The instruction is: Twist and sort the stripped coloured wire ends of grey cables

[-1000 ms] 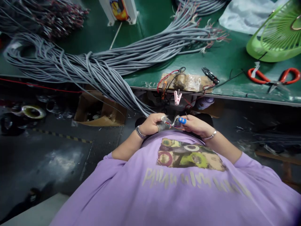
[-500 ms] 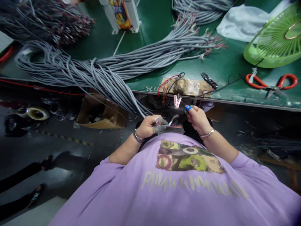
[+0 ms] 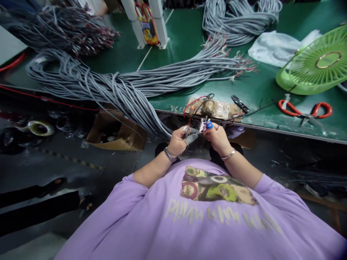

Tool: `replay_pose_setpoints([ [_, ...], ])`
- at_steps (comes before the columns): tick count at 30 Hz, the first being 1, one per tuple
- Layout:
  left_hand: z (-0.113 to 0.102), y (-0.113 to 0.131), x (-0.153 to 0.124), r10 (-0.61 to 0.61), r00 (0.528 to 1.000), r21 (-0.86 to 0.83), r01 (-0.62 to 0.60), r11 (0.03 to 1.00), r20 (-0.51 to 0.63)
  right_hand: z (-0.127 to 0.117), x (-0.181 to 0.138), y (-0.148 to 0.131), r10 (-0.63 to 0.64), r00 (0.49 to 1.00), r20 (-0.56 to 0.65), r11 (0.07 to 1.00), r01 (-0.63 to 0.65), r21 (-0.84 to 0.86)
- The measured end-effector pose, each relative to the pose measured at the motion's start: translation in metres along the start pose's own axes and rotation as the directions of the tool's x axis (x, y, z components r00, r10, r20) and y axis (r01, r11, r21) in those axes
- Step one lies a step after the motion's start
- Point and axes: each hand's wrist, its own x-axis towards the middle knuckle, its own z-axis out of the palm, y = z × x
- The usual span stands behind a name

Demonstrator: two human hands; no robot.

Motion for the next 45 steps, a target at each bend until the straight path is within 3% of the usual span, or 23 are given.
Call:
replay_pose_setpoints([
  [2, 0.001, -0.001, 0.002, 0.005, 1.0, -0.01, -0.005, 1.0, 0.013, 0.004, 0.002, 0.002, -0.018, 0.998, -0.058, 0.999, 0.02, 0.029],
  [7, 0.002, -0.006, 0.004, 0.037, 0.999, -0.008, -0.037, 0.999, 0.039, 0.007, 0.009, -0.001, 0.183, 0.977, 0.105, 0.943, -0.205, 0.262],
  [9, 0.002, -0.008, 0.005, 0.04, 0.998, -0.002, -0.04, 0.999, 0.044, 0.008, 0.012, -0.003, 0.219, 0.969, 0.111, 0.915, -0.243, 0.323],
  [19, 0.003, -0.014, 0.008, 0.05, 0.996, 0.022, -0.052, 0.998, 0.079, 0.011, 0.016, 0.001, 0.159, 0.986, 0.047, 0.887, -0.164, 0.431],
  [27, -0.002, -0.009, 0.003, 0.067, 0.991, 0.052, -0.073, 0.996, 0.112, 0.009, 0.012, 0.008, 0.275, 0.958, 0.086, 0.813, -0.28, 0.51],
  [33, -0.014, -0.002, -0.018, 0.138, 0.975, 0.149, -0.164, 0.975, 0.173, -0.003, 0.006, 0.019, 0.26, 0.947, 0.191, 0.791, -0.322, 0.52],
  [39, -0.025, 0.0, -0.038, 0.312, 0.92, 0.264, -0.37, 0.891, 0.236, -0.013, -0.002, 0.019, 0.329, 0.922, 0.205, 0.775, -0.387, 0.499],
  [45, -0.023, -0.008, -0.034, 0.39, 0.877, 0.346, -0.472, 0.811, 0.282, -0.022, -0.008, 0.019, 0.312, 0.921, 0.232, 0.845, -0.381, 0.376],
])
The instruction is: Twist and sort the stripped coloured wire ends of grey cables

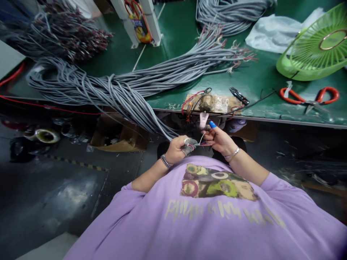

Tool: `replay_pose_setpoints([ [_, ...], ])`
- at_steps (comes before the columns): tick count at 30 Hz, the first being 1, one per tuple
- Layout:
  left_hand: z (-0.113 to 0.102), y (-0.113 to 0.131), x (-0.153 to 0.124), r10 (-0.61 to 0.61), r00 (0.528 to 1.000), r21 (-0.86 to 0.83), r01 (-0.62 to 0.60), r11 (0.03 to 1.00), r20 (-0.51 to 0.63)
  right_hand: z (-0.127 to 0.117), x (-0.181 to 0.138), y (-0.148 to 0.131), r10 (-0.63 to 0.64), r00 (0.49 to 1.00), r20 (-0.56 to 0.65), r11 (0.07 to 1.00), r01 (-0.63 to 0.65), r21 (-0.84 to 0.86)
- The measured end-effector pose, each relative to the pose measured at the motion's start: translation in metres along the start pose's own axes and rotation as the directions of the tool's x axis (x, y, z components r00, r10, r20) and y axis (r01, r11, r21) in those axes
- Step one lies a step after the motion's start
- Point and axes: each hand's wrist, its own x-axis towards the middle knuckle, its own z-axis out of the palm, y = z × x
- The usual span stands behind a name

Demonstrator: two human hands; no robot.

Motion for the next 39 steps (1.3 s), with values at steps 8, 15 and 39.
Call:
replay_pose_setpoints([
  [8, -0.006, 0.001, 0.011, -0.164, 0.936, 0.169, 0.115, 0.979, 0.312, 0.0, -0.019, 0.005, -0.469, 0.86, 0.2, 0.675, 0.495, -0.547],
  [15, -0.013, 0.007, 0.015, -0.27, 0.838, 0.312, 0.127, 0.942, 0.474, 0.016, -0.037, 0.003, -0.395, 0.637, 0.662, -0.014, 0.717, -0.697],
  [39, -0.033, 0.005, -0.002, -0.371, 0.887, -0.437, 0.459, 0.774, 0.274, -0.027, -0.031, -0.017, -0.472, 0.88, 0.047, 0.563, 0.342, -0.752],
])
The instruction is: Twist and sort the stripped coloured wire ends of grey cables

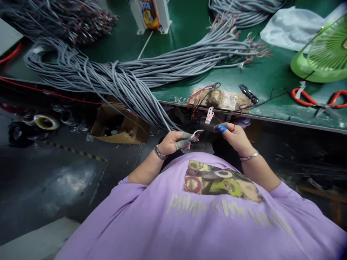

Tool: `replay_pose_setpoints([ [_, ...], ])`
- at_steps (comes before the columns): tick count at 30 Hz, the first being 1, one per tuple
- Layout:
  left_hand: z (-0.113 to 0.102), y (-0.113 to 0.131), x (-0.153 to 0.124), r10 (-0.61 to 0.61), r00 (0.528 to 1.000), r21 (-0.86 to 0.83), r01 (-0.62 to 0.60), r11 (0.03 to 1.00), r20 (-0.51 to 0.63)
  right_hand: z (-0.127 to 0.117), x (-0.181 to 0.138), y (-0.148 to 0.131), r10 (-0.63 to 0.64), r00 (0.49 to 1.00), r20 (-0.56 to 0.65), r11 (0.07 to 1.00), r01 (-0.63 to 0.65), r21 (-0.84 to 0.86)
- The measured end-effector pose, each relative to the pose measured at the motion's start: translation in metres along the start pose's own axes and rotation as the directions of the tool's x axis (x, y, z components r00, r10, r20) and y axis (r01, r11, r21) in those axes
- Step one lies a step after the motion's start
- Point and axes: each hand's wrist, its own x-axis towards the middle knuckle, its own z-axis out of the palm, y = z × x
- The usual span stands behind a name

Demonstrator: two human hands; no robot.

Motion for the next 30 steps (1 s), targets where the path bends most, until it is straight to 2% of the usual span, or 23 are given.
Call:
replay_pose_setpoints([
  [2, 0.006, -0.003, 0.005, 0.062, 0.997, 0.089, -0.059, 0.994, -0.037, 0.009, -0.002, -0.001, 0.134, 0.985, 0.107, 0.971, -0.152, 0.182],
  [5, 0.014, -0.004, 0.015, 0.232, 0.972, 0.327, -0.209, 0.922, -0.034, 0.022, -0.002, -0.004, 0.235, 0.943, 0.234, 0.874, -0.31, 0.374],
  [8, 0.018, -0.004, 0.026, 0.363, 0.932, 0.494, -0.314, 0.811, -0.004, 0.03, 0.007, -0.008, 0.327, 0.887, 0.325, 0.771, -0.449, 0.451],
  [10, 0.018, -0.004, 0.033, 0.395, 0.918, 0.509, -0.326, 0.797, -0.03, 0.031, 0.016, -0.013, 0.343, 0.866, 0.363, 0.718, -0.491, 0.493],
  [13, 0.018, -0.004, 0.041, 0.367, 0.923, 0.439, -0.283, 0.853, -0.118, 0.033, 0.03, -0.024, 0.295, 0.868, 0.4, 0.694, -0.482, 0.534],
  [15, 0.017, -0.004, 0.044, 0.323, 0.932, 0.387, -0.239, 0.89, -0.166, 0.035, 0.035, -0.028, 0.254, 0.892, 0.373, 0.717, -0.433, 0.547],
  [18, 0.016, -0.005, 0.049, 0.278, 0.94, 0.35, -0.197, 0.916, -0.198, 0.042, 0.038, -0.027, 0.186, 0.97, 0.16, 0.789, -0.244, 0.564],
  [20, 0.016, -0.008, 0.052, 0.255, 0.945, 0.327, -0.18, 0.928, -0.204, 0.047, 0.038, -0.023, 0.146, 0.989, -0.005, 0.824, -0.119, 0.554],
  [21, 0.015, -0.009, 0.054, 0.244, 0.948, 0.316, -0.173, 0.933, -0.203, 0.049, 0.038, -0.021, 0.142, 0.989, -0.046, 0.827, -0.093, 0.555],
  [23, 0.015, -0.013, 0.057, 0.233, 0.952, 0.305, -0.167, 0.938, -0.196, 0.052, 0.04, -0.019, 0.166, 0.986, -0.023, 0.806, -0.122, 0.579],
  [27, 0.017, -0.017, 0.061, 0.25, 0.954, 0.336, -0.183, 0.924, -0.167, 0.053, 0.045, -0.023, 0.254, 0.956, 0.15, 0.736, -0.291, 0.611],
  [30, 0.017, -0.019, 0.063, 0.261, 0.957, 0.379, -0.197, 0.904, -0.126, 0.055, 0.048, -0.03, 0.295, 0.947, 0.13, 0.696, -0.306, 0.649],
])
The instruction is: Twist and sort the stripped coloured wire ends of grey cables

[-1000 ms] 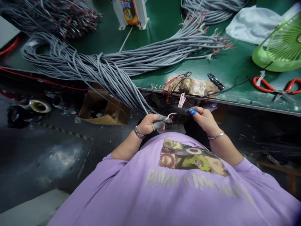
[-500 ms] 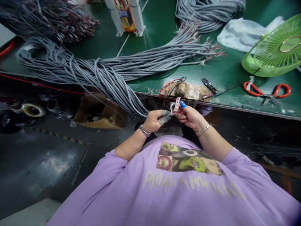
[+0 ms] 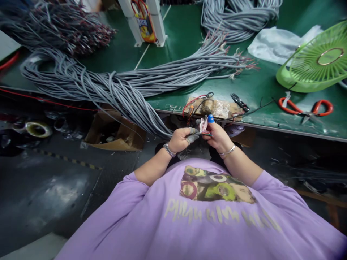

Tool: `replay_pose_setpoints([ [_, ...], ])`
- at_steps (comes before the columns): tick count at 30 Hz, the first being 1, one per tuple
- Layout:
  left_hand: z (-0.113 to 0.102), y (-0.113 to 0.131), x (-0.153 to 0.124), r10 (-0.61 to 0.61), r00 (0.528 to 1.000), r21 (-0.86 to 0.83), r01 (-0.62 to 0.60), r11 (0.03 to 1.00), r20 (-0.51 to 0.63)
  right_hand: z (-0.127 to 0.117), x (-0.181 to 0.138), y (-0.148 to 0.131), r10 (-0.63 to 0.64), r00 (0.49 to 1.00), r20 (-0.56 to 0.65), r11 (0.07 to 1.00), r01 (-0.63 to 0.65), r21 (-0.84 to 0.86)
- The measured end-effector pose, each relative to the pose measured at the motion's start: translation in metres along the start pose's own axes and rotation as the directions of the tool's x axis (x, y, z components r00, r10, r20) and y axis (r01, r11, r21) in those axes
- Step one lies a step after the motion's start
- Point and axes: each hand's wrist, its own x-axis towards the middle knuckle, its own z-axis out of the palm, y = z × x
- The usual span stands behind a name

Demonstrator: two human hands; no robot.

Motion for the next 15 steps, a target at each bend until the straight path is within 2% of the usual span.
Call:
replay_pose_setpoints([
  [6, 0.0013, -0.0054, 0.0017, 0.032, 0.994, 0.133, -0.047, 0.99, 0.108, 0.0099, -0.0032, -0.0041, 0.01, 0.998, -0.057, 0.999, -0.008, 0.038],
  [11, 0.0027, -0.0069, 0.0018, 0.073, 0.989, 0.214, -0.099, 0.972, 0.126, 0.0089, -0.0031, -0.0019, 0.015, 0.998, -0.057, 0.999, -0.012, 0.048],
  [15, -0.0002, -0.0034, -0.0006, 0.11, 0.984, 0.2, -0.137, 0.97, 0.14, 0.004, -0.0035, 0.0021, 0.03, 0.999, -0.021, 0.998, -0.028, 0.06],
])
